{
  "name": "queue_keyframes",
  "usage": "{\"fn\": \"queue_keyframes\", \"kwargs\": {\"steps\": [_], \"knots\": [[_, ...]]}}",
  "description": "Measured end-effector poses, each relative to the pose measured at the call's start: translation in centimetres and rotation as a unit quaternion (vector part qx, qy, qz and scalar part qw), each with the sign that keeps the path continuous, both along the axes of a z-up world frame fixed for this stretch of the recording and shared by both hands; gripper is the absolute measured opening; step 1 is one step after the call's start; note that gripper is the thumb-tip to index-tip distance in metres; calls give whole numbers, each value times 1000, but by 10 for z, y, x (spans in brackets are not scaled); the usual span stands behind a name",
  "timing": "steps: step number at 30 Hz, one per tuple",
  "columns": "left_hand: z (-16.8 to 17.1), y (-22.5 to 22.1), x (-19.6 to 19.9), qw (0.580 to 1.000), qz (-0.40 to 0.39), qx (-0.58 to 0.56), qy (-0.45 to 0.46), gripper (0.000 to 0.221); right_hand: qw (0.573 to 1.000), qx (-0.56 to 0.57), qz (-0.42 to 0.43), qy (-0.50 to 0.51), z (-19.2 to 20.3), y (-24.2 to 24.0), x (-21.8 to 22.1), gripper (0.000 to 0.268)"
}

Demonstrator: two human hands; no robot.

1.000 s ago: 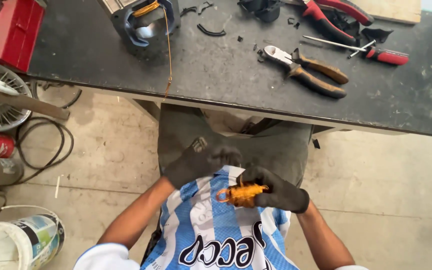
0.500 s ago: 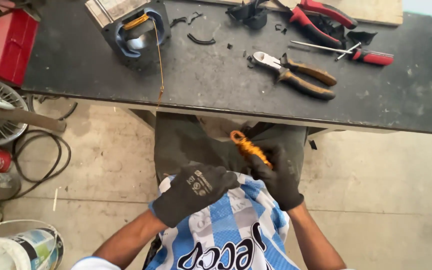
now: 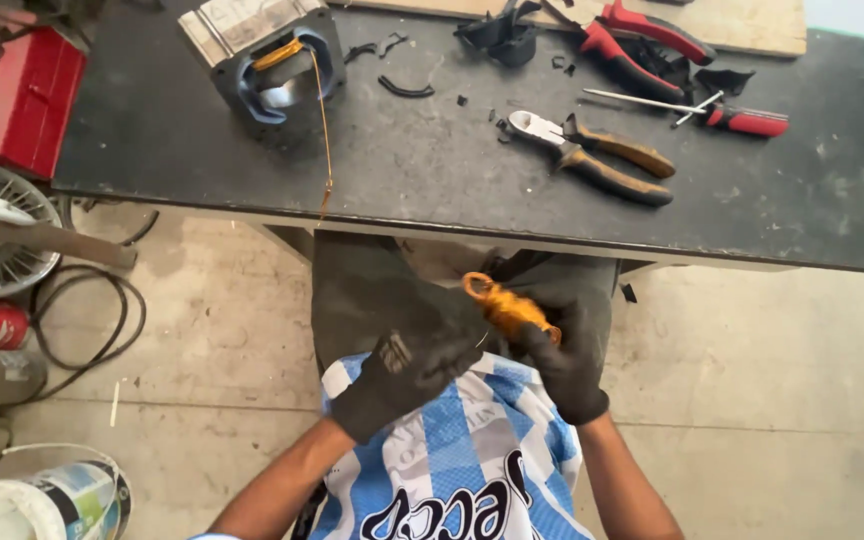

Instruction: Wind copper wire onto a motor stator for repair

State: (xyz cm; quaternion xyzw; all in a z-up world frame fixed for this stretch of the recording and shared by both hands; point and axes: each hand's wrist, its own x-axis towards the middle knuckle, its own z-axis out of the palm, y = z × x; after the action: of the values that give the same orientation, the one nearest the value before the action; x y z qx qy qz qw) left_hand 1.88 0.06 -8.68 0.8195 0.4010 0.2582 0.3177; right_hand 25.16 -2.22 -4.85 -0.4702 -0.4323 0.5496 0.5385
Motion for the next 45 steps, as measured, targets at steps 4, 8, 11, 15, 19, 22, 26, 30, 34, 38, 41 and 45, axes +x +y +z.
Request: {"fn": "queue_keyframes", "kwargs": {"steps": [4, 8, 11, 15, 19, 22, 26, 30, 34, 38, 41, 45], "knots": [[43, 6, -8, 981, -43, 132, 135, 19, 936, 20, 12, -350, 3, -8, -10, 48], [87, 21, -20, 979, -81, 184, 9, 18, 979, -34, 202, -24, -64, -24, 33, 53], [-11, 35, -9, 985, -63, -59, -147, 33, 971, 12, 194, 137, -79, -27, 35, 63], [24, 19, -11, 907, -75, -267, -318, 46, 976, 35, 126, 174, -78, -32, 25, 62], [72, 2, -1, 968, 53, -71, -235, 17, 984, -9, 107, 140, -69, -55, 22, 59], [112, 3, -7, 981, 53, 22, -183, 15, 997, -19, 49, 59, -70, -63, 25, 57], [100, 1, -7, 958, 100, -34, -268, 17, 993, 46, 36, 100, -81, -71, 34, 59], [53, -2, 2, 795, 90, -347, -489, 24, 988, 50, 55, 134, -73, -79, 20, 62], [36, -2, 8, 747, 47, -358, -558, 37, 997, 53, -24, 54, -56, -75, 3, 60], [69, -18, 14, 840, 75, -285, -456, 58, 991, 70, -80, -85, -59, -76, -2, 65], [114, -23, 22, 931, 221, -96, -274, 40, 991, 96, -70, -63, -61, -76, -6, 67], [95, -31, 21, 952, 219, 111, -184, 43, 991, 70, -111, -37, -64, -76, -8, 63]]}}
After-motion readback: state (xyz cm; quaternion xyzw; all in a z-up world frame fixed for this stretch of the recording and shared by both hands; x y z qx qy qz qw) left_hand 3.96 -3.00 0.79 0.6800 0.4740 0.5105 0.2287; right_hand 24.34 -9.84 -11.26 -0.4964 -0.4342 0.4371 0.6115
